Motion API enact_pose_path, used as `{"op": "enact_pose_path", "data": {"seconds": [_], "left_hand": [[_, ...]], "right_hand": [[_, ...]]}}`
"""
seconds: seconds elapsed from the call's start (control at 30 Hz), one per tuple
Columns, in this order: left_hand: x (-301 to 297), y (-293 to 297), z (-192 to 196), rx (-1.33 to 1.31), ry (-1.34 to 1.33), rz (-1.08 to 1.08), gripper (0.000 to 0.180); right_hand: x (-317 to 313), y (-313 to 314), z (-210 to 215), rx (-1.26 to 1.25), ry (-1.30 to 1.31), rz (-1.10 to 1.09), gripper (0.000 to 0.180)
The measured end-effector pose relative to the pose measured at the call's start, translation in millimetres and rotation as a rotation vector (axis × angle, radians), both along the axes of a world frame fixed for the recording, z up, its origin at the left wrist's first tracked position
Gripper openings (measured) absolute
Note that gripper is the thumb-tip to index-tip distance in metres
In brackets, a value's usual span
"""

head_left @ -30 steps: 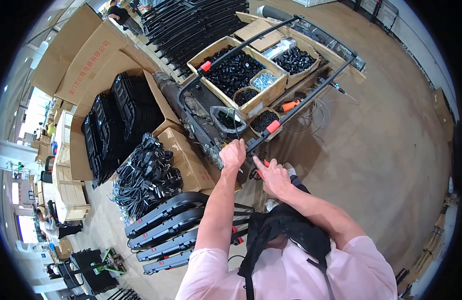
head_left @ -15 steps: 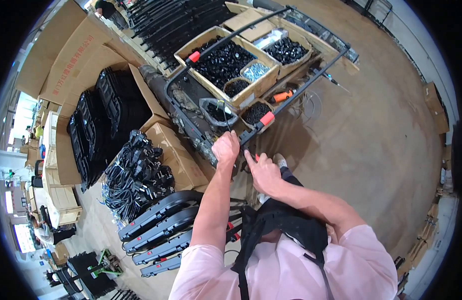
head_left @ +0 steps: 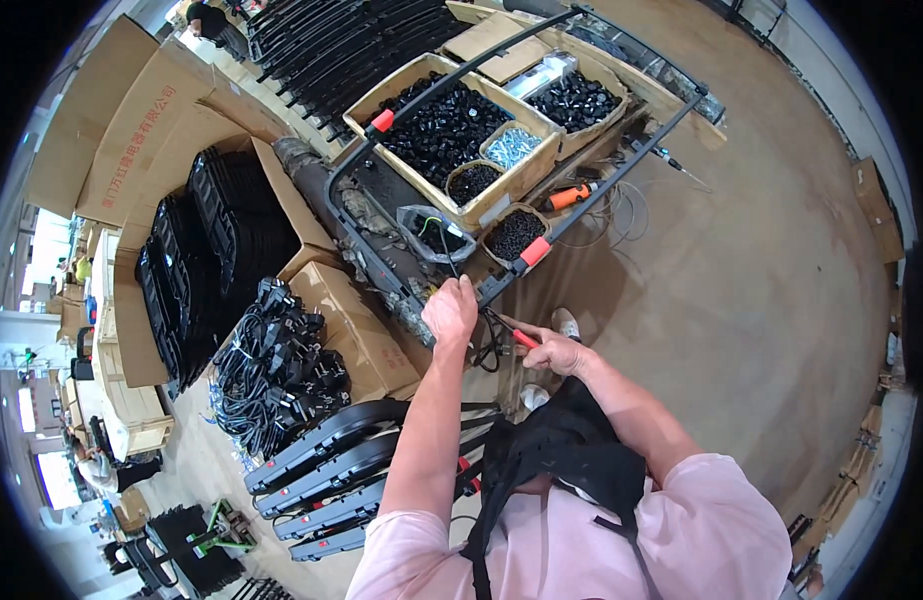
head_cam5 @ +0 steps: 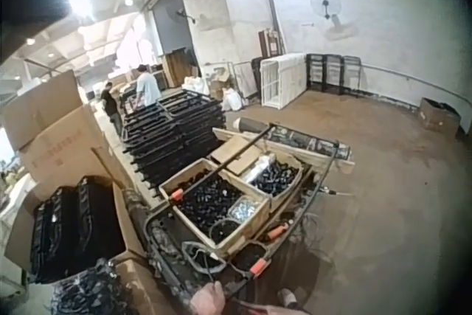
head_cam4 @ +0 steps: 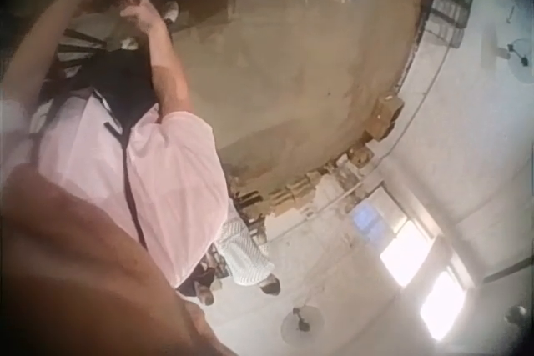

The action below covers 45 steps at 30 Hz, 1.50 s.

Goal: The recorder is assembling a plastic cover onto a metal frame using a pneumatic screwdriver in a factory setting.

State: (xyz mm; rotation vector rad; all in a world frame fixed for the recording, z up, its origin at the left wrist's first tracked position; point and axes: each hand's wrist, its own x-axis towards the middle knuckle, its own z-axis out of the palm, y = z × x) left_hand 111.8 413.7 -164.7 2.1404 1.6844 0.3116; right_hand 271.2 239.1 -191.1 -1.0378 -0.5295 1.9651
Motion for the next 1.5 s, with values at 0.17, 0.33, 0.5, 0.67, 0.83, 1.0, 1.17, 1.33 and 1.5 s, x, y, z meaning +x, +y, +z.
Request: {"op": "enact_pose_path", "data": {"seconds": [0.17, 0.33, 0.5, 0.67, 0.83, 1.0, 1.17, 1.33, 1.5], "left_hand": [[-1.9, 1.9, -5.2, -0.002, 0.002, 0.026, 0.049], [-0.6, 3.0, -2.9, -0.010, 0.004, 0.066, 0.049], [6.5, 2.4, 0.6, -0.045, 0.006, 0.120, 0.048], [16.0, 6.9, 3.7, 0.001, -0.002, 0.106, 0.047], [5.7, 4.3, -0.7, 0.017, 0.051, 0.129, 0.044], [12.1, 1.3, -2.5, 0.102, 0.074, 0.111, 0.040], [23.7, 1.4, 5.8, 0.084, 0.030, 0.112, 0.040], [5.5, 10.6, 27.4, -0.044, -0.072, 0.263, 0.033], [-42.9, 121.5, 106.4, 0.468, -0.057, 0.309, 0.033]], "right_hand": [[7.4, 14.7, -0.4, 0.202, -0.611, 0.266, 0.095], [-2.6, 21.9, 27.9, 0.133, -1.065, 0.446, 0.078], [8.4, 12.4, 33.4, 0.093, -0.984, 0.388, 0.072], [54.6, -5.4, -16.1, -0.036, -0.986, 0.459, 0.042], [47.2, 63.4, -56.8, -0.085, -1.112, 0.522, 0.052], [15.2, 118.6, -205.3, -0.096, -0.690, 0.076, 0.017], [21.9, 128.2, -248.6, -0.420, -0.255, -0.020, 0.028], [-6.7, 161.5, -191.4, -0.456, -0.428, -0.128, 0.031], [53.8, 152.3, -194.9, -0.506, -0.108, -0.068, 0.025]]}}
